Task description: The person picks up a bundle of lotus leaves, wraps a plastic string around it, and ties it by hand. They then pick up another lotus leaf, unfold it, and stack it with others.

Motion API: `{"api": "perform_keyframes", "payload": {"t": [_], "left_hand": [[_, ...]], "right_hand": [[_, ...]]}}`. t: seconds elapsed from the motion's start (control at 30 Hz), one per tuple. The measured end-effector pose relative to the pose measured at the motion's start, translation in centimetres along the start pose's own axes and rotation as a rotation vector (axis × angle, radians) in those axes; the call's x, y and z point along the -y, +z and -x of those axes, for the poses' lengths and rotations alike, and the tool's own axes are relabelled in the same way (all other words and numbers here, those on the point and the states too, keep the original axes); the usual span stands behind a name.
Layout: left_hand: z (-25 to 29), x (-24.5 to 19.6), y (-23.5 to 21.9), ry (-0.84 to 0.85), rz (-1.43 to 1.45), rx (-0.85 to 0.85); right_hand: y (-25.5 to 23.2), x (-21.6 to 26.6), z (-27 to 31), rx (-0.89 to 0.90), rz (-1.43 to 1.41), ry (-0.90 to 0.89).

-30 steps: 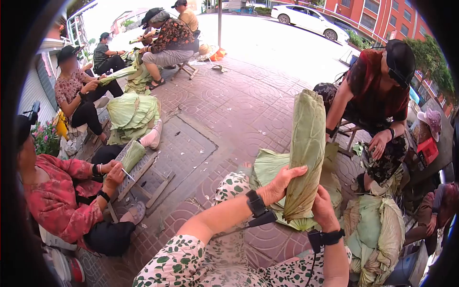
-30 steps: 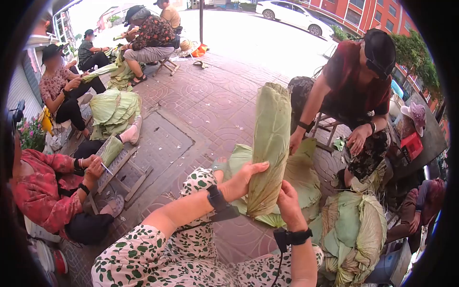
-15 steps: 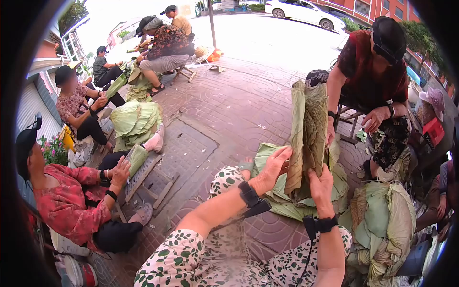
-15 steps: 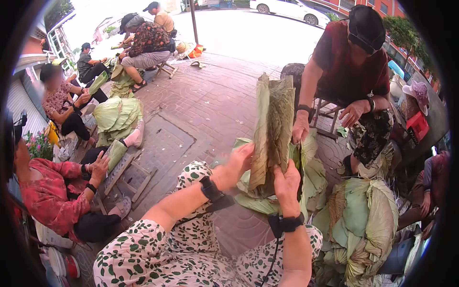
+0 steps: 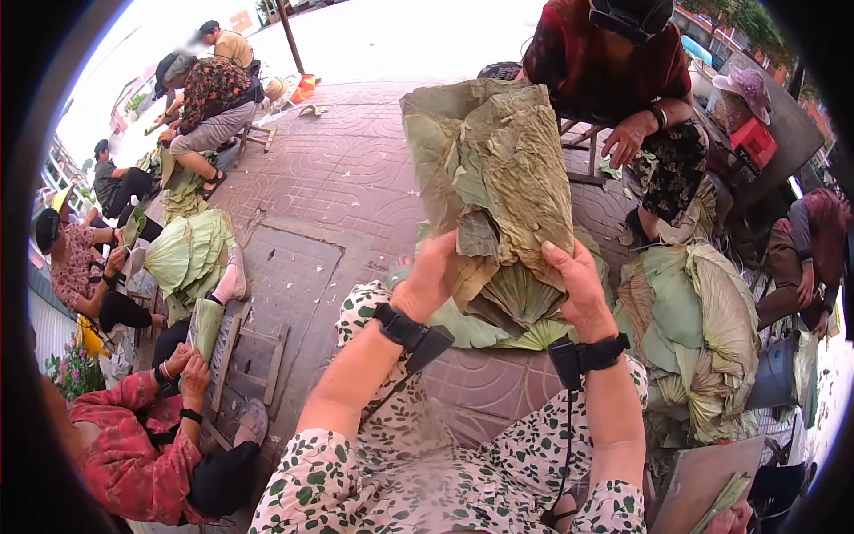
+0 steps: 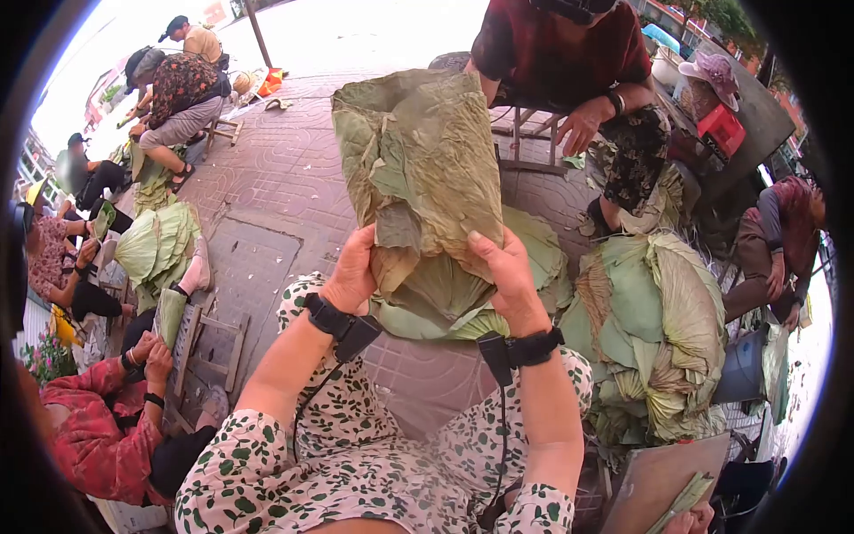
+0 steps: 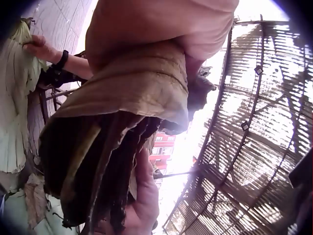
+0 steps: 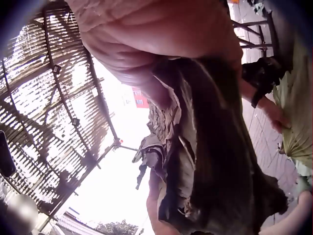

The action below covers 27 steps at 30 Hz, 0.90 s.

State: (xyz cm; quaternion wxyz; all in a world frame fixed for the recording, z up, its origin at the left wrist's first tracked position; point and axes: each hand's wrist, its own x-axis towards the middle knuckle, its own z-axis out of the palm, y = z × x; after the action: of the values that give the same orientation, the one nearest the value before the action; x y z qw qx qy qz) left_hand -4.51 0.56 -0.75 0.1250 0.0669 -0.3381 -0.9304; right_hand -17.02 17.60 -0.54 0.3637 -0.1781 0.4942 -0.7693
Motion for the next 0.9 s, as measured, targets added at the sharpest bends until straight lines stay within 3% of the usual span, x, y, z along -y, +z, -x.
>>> {"api": "perform_keyframes", "payload": {"t": [0.2,0.27,0.33,0.4,0.47,0.53,0.67,0.73,0.9], "left_hand": [[-0.8,0.6,-0.7,0.080,-0.029,-0.020],[-1.5,1.1,-1.2,0.206,-0.192,-0.146],[-1.5,1.4,-0.2,0.221,-0.183,-0.155],[-1.9,1.8,0.3,0.303,-0.351,-0.051],[-1.9,2.3,0.2,0.314,-0.473,-0.027],[-1.8,2.8,-0.1,0.269,-0.667,-0.158],[-2.8,3.5,-2.5,0.284,-0.565,-0.294],[-2.8,3.1,-2.7,0.238,-0.201,-0.364],[-2.4,3.0,-2.7,0.243,-0.358,-0.437]], "right_hand": [[0.5,-0.1,0.0,-0.020,-0.056,-0.057],[0.5,-0.8,-0.3,-0.106,0.042,-0.207],[0.5,-1.2,-0.5,-0.158,0.049,-0.248],[0.5,-1.5,-0.9,-0.171,0.088,-0.370],[0.6,-1.4,-0.7,-0.151,0.143,-0.373],[1.0,-1.2,-0.4,-0.129,0.198,-0.373],[1.9,-0.7,0.2,-0.027,0.153,-0.337],[1.6,-0.8,0.1,-0.025,0.132,-0.324],[0.3,-1.5,-0.9,-0.218,0.588,-0.463]]}}
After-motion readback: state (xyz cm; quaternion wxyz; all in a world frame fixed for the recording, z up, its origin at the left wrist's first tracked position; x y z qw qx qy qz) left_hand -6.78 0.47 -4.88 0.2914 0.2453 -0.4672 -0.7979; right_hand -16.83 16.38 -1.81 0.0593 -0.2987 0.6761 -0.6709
